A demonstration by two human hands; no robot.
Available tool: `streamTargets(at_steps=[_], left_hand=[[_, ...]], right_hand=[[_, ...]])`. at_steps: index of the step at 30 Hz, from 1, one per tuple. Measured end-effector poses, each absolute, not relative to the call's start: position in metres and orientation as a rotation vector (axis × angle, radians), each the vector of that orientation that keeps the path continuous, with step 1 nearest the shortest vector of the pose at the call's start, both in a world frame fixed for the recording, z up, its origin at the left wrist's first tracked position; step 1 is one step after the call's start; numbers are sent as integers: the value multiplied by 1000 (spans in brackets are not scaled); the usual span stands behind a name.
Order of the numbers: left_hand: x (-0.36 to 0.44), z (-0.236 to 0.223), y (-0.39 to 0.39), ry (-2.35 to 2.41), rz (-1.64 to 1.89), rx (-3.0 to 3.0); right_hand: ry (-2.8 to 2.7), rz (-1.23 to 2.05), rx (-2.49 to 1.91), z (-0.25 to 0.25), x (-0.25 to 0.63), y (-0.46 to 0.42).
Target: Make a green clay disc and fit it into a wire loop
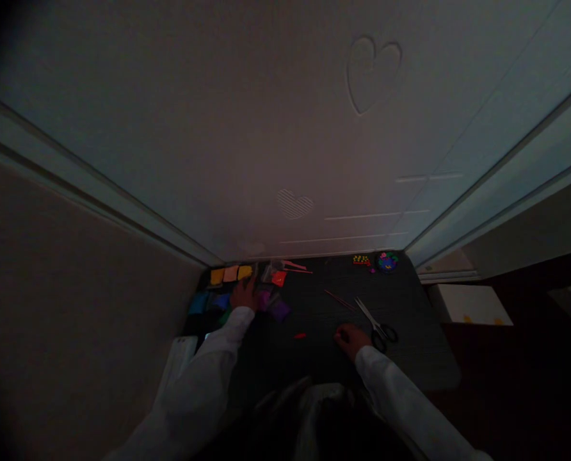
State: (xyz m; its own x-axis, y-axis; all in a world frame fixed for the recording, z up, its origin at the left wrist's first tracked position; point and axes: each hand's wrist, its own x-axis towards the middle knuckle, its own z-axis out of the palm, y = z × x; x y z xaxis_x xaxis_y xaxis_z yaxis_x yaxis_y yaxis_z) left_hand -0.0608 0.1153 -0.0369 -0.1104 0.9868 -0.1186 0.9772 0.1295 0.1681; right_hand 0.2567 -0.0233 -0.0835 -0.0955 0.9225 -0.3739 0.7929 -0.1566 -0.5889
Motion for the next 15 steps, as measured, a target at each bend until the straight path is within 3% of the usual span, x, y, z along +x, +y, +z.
streamTargets(at_steps=[6,15], left_hand=[[-76,-49,147,2033,-52,1965],[-54,-39,156,1957,175,1940]], right_hand=[[-1861,1083,-2041,-81,254,-23],[-1828,1075,-2105,-81,252,-23]])
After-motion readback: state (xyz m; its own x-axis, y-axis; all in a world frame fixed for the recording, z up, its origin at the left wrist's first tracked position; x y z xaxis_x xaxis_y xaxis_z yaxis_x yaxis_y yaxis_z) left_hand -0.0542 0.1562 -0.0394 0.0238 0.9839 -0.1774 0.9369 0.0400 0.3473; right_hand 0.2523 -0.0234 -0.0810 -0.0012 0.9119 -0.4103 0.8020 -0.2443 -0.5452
